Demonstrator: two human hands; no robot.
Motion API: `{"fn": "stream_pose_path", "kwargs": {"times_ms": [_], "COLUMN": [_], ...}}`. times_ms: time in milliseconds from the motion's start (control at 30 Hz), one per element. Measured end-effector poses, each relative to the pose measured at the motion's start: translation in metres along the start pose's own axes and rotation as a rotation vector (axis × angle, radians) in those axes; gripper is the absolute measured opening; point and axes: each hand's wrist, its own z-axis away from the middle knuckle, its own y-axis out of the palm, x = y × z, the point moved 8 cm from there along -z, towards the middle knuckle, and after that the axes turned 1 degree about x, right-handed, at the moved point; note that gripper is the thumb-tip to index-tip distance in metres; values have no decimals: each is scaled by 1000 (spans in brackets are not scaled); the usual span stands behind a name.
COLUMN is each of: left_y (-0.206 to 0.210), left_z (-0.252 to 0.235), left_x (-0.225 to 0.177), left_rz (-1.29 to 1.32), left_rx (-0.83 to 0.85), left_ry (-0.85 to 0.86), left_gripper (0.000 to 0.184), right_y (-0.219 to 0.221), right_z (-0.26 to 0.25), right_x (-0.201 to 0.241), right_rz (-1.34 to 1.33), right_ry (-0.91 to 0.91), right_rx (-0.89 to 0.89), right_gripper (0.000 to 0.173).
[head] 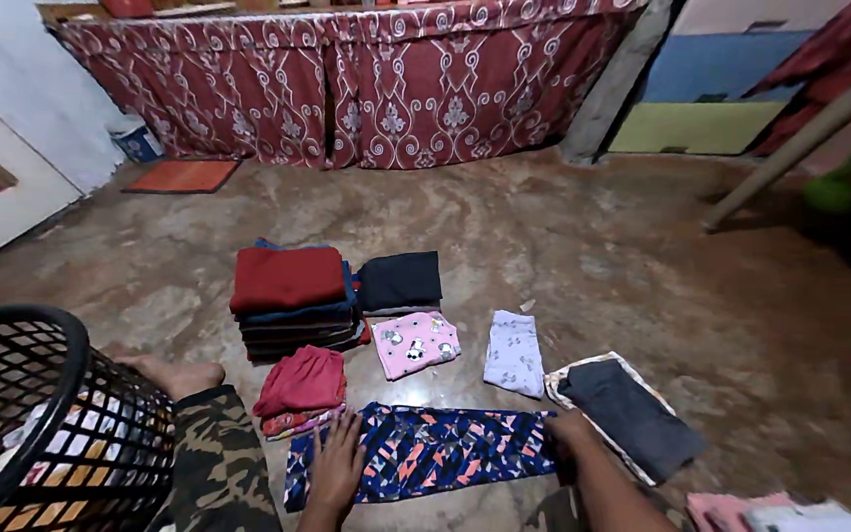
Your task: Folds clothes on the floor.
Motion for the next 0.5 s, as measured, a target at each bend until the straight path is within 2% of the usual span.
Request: {"fn": "stream_pose_path", "kwargs": {"times_ms": [67, 133, 233, 367, 500], "left_y": [-6, 1, 19, 28, 20], "left_z": [1, 3, 11, 20, 29], "left_x": [-23, -40, -45, -42, -38], "left_rz": [27, 23, 9, -4, 13], "left_rx": [-14, 53, 171, 298, 314], "left_ry": [46, 52, 11, -69, -117], "left_gripper": [52, 53, 54, 57, 60], "right_y": [8, 15, 15, -13, -39], "right_z": [-6, -10, -11, -6, -5], "right_x": [-4, -8, -10, -11, -21], "right_rz": [59, 77, -33, -125, -248], "right_ry": [-35, -52, -79, -117, -117], "right_rx": [104, 163, 198, 81, -117], "right_gripper": [56, 43, 38, 36, 34]}}
